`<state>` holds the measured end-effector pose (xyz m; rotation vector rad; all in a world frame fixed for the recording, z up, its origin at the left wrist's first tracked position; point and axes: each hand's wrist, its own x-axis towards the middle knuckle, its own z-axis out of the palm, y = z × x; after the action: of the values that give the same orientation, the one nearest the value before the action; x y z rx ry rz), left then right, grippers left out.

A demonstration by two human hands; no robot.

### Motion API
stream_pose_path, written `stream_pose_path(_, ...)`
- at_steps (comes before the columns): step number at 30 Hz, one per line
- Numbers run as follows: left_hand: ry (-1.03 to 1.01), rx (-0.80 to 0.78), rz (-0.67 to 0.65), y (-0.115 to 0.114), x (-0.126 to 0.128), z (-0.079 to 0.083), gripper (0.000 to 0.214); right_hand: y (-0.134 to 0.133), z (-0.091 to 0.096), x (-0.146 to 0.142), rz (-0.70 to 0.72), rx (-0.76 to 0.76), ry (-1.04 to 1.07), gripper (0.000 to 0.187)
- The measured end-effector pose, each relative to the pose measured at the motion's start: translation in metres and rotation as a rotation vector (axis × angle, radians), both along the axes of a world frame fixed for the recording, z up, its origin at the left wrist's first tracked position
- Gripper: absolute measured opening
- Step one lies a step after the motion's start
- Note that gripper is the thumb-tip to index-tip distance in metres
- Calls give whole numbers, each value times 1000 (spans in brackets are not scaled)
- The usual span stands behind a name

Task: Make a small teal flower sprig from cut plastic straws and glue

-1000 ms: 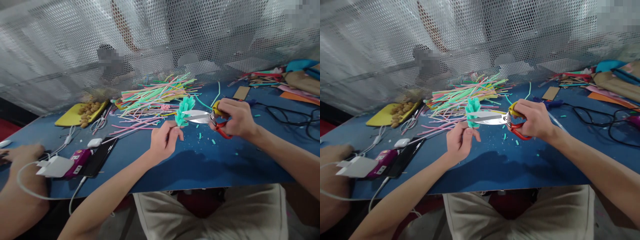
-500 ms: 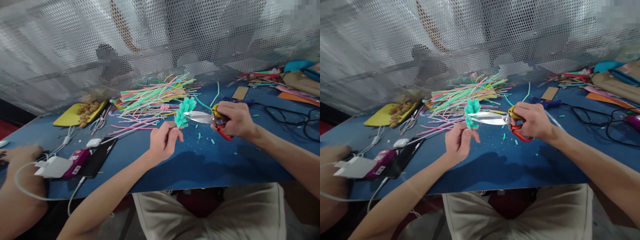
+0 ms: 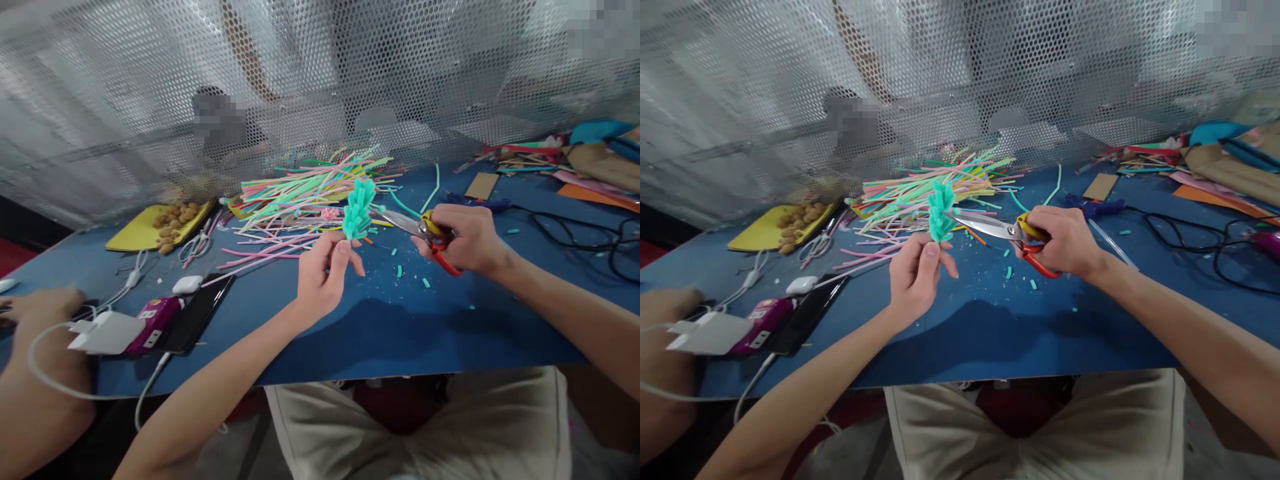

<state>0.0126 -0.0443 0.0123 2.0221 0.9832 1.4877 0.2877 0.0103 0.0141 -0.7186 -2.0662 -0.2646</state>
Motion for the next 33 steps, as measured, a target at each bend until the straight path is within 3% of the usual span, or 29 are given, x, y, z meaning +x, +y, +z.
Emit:
stream_pose_path(9,15,-57,-72,5,-5,-2,30,16,-5,4,-42,-149,105,51)
stream_pose_path(15,105,-5,-119,8,-9,1,28,11,3,9,-8,-60,131,54)
stream_pose_path(21,171,152,-118,15,-13,3,23,11,4,14,18,22,112,56)
stream_pose_path(33,229,254,-85,16,-16,4,23,11,6,14,-41,128,106,44)
